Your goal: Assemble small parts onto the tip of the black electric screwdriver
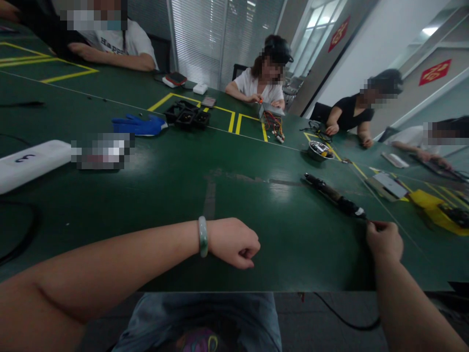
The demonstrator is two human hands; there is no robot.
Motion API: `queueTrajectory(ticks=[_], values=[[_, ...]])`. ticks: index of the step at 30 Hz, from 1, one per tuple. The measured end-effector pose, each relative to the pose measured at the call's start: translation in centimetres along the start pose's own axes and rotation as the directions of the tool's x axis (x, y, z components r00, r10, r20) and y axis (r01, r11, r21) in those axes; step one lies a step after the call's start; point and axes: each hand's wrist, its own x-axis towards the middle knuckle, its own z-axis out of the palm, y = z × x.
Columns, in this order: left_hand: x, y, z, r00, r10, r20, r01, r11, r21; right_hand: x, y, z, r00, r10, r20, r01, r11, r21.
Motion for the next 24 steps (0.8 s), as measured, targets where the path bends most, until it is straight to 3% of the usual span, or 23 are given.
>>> queueTrajectory(ticks=[3,8,11,14,18,21,24], values=[[0.0,0.0,0.0,1.000,0.002,0.001,-0.002,1.000,-0.006,0.1,-0.3,0.1,0.999,-0.028,0.025,0.030,0.996,-0.079],[0.0,-0.1,0.0,1.000,0.009,0.000,-0.009,1.000,-0.006,-0.2,-2.7,0.2,0.959,-0.283,-0.006,0.272,0.927,-0.259],[0.1,-0.1,0.0,1.000,0.000,0.008,0.000,1.000,-0.007,-0.4,-5.3,0.9,0.931,-0.361,0.060,0.366,0.914,-0.173],[0.2,-0.1,0.0,1.000,-0.010,0.013,0.010,1.000,0.003,-0.2,-7.5,1.9,0.944,-0.300,0.136,0.310,0.949,-0.059],[0.2,-0.1,0.0,1.000,-0.009,0.008,0.009,1.000,0.001,-0.2,-8.5,2.5,0.965,-0.245,0.098,0.248,0.969,-0.018],[0.3,-0.2,0.0,1.000,-0.010,0.008,0.010,1.000,0.000,-1.0,-9.6,2.5,0.950,-0.299,0.086,0.297,0.954,0.036],[0.5,-0.3,0.1,1.000,-0.020,0.002,0.020,1.000,0.001,-2.5,-12.6,2.5,0.909,-0.405,0.096,0.394,0.911,0.120]])
